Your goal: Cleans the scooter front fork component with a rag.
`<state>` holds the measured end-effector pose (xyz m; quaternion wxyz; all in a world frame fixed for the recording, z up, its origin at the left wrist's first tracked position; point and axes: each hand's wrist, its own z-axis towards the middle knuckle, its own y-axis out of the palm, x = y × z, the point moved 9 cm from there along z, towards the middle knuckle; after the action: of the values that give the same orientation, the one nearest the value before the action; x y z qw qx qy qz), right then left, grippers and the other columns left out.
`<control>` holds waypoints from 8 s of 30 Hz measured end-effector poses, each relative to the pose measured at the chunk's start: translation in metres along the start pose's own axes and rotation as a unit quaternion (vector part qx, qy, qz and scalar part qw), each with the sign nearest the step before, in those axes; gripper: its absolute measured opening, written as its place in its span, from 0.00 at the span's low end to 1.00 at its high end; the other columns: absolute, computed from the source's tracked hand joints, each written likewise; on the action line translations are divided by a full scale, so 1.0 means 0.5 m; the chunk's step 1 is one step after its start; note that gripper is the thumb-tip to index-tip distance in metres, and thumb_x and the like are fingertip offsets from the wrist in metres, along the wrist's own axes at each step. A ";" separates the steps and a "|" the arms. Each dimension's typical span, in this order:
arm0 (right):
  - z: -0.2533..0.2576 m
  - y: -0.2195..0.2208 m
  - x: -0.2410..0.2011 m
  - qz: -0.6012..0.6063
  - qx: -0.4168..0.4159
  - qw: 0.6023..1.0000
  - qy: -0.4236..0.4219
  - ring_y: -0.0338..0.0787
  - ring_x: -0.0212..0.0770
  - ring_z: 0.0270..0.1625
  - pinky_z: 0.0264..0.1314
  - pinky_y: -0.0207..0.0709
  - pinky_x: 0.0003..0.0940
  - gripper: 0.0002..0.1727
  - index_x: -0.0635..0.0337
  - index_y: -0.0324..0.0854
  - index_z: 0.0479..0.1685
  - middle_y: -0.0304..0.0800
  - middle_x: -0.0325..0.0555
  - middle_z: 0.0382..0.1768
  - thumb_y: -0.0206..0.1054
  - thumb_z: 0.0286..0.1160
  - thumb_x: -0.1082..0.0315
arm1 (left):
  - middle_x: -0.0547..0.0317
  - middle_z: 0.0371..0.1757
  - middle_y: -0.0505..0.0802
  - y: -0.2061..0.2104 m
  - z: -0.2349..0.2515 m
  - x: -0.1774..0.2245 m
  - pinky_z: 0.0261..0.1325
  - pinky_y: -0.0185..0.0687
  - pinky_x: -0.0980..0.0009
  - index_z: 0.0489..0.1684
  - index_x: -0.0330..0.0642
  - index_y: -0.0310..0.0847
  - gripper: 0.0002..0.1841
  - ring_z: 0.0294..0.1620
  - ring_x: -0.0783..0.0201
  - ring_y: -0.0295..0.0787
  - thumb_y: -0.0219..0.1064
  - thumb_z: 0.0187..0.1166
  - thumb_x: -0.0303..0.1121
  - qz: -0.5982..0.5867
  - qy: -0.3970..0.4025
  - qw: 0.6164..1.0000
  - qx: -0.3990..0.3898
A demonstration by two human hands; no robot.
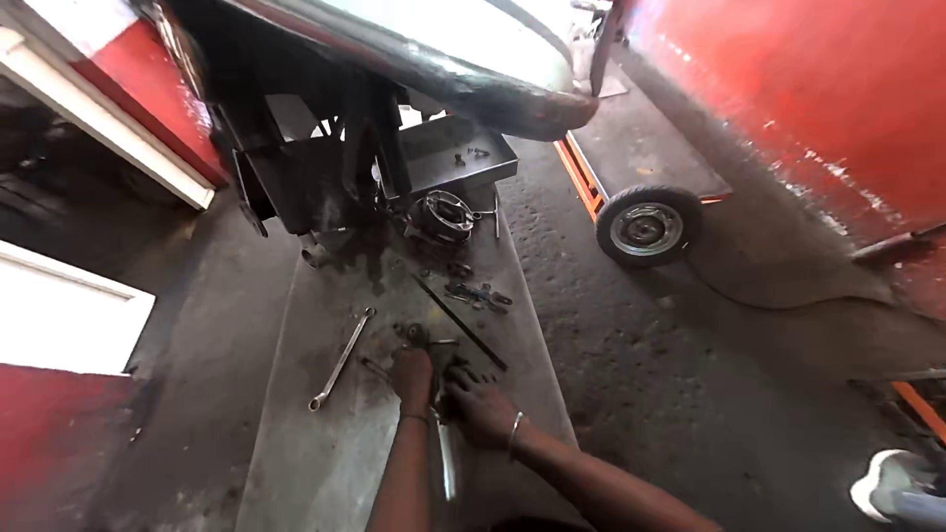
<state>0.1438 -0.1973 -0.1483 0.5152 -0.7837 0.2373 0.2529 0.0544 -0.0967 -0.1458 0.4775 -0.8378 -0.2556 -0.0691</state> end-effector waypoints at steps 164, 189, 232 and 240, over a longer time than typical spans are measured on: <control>-0.229 -0.333 0.010 0.711 0.187 0.672 0.093 0.79 0.24 0.19 0.21 0.75 0.20 0.19 0.50 0.82 0.37 0.82 0.33 0.22 0.53 0.90 0.50 | 0.61 0.31 0.90 -0.101 -0.515 0.118 0.30 0.89 0.74 0.66 0.14 0.70 0.25 0.24 0.76 0.87 0.66 0.70 0.20 -0.317 0.389 0.829 -0.249; -0.286 -0.368 -0.036 0.615 0.275 0.738 0.031 0.82 0.24 0.22 0.24 0.78 0.19 0.15 0.52 0.86 0.37 0.86 0.35 0.23 0.57 0.90 0.60 | 0.45 0.26 0.91 -0.187 -0.560 0.166 0.19 0.81 0.61 0.63 0.28 0.87 0.26 0.18 0.52 0.87 0.74 0.62 0.29 0.126 0.613 0.769 0.128; -0.255 -0.200 0.339 0.722 0.292 0.584 0.230 0.84 0.34 0.25 0.27 0.81 0.30 0.16 0.60 0.77 0.68 0.86 0.44 0.32 0.53 0.91 0.67 | 0.18 0.76 0.73 0.075 -0.082 0.203 0.76 0.66 0.33 0.79 0.25 0.69 0.40 0.77 0.22 0.70 0.77 0.73 0.47 0.032 0.194 0.966 0.169; -0.321 -0.232 0.390 0.734 0.329 0.547 0.232 0.83 0.31 0.22 0.23 0.79 0.25 0.13 0.60 0.81 0.57 0.86 0.42 0.27 0.51 0.91 0.67 | 0.23 0.79 0.72 0.200 0.021 0.309 0.81 0.66 0.42 0.81 0.22 0.61 0.42 0.82 0.34 0.68 0.75 0.76 0.46 -0.062 -0.009 0.997 0.047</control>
<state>0.3896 -0.3265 -0.1387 0.2994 -0.1436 0.9078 0.2563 0.2351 -0.0732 -0.1722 0.5093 -0.7972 -0.3144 -0.0792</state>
